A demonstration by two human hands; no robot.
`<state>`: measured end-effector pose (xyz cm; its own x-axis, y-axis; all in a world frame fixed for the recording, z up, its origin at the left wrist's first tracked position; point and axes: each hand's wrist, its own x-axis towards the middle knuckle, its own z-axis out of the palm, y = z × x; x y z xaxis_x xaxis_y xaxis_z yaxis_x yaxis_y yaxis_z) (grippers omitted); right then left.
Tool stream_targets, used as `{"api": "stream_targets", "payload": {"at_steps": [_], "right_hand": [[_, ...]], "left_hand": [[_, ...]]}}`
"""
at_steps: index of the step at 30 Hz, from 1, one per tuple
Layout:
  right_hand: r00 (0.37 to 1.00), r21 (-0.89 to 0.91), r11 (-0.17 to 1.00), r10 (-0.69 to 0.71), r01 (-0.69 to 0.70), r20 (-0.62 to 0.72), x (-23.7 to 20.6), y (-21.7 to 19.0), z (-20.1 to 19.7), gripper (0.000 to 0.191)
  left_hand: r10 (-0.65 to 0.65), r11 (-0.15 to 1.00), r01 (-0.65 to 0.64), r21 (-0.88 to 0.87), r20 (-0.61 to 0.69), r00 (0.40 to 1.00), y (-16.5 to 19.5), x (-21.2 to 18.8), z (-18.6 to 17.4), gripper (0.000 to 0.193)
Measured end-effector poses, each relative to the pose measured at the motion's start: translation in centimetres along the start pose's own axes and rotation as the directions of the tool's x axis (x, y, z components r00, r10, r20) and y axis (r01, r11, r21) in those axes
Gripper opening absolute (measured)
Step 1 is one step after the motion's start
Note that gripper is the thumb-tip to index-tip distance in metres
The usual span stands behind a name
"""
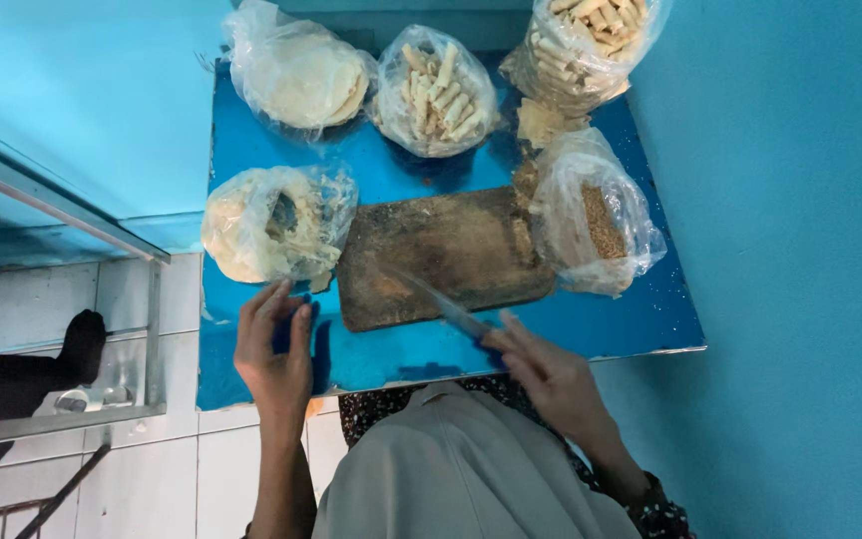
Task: The person sits at a blue table and stretches pieces of dough by hand, pulling them thin and draping them over round dough discs. They briefly pick up a knife, handle dough from plastic bags, and stack the flattened discs on the table and cutting board.
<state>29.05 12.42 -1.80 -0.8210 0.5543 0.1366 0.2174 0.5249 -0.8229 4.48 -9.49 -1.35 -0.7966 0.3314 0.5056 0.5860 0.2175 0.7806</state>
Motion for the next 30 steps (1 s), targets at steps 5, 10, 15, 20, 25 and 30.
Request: {"api": "stream_targets", "payload": {"at_steps": [5,10,15,20,25,30], "right_hand": [[0.942,-0.165,0.972,0.109,-0.169,-0.319,0.5,2.3,-4.4,0.04],[0.912,-0.075,0.996,0.013,-0.047,-0.409,-1.4,2.7,-8.4,0.05],[0.751,-0.611,0.778,-0.315,-0.145,-0.58,0.9,5.9,-9.7,0.037],[0.858,-0.712,0.643,-0.164,-0.281,-0.487,2.2,8.6,-9.6,0.056],[0.88,-0.724,0.676,-0.253,-0.136,-0.401,2.1,7.9,-9.7,0.074],[0.826,-0.539,0.796,-0.089,-0.277,-0.556,1.7,6.8,-8.7,0.064]], "left_hand": [[-0.004,1.0,0.004,-0.018,0.004,1.0,-0.3,-0.1,0.4,0.033],[0.008,0.999,-0.009,0.051,0.014,1.0,-0.2,0.8,-0.2,0.032],[0.095,0.988,-0.106,0.113,0.097,0.991,0.6,4.2,-2.1,0.031],[0.306,0.899,-0.34,0.276,0.16,0.938,-0.2,12.6,-1.5,0.032],[0.608,0.631,-0.671,0.389,0.289,0.739,-3.0,20.8,8.0,0.032],[0.39,0.295,-0.764,0.574,0.658,0.645,-6.7,23.2,16.3,0.018]]}}
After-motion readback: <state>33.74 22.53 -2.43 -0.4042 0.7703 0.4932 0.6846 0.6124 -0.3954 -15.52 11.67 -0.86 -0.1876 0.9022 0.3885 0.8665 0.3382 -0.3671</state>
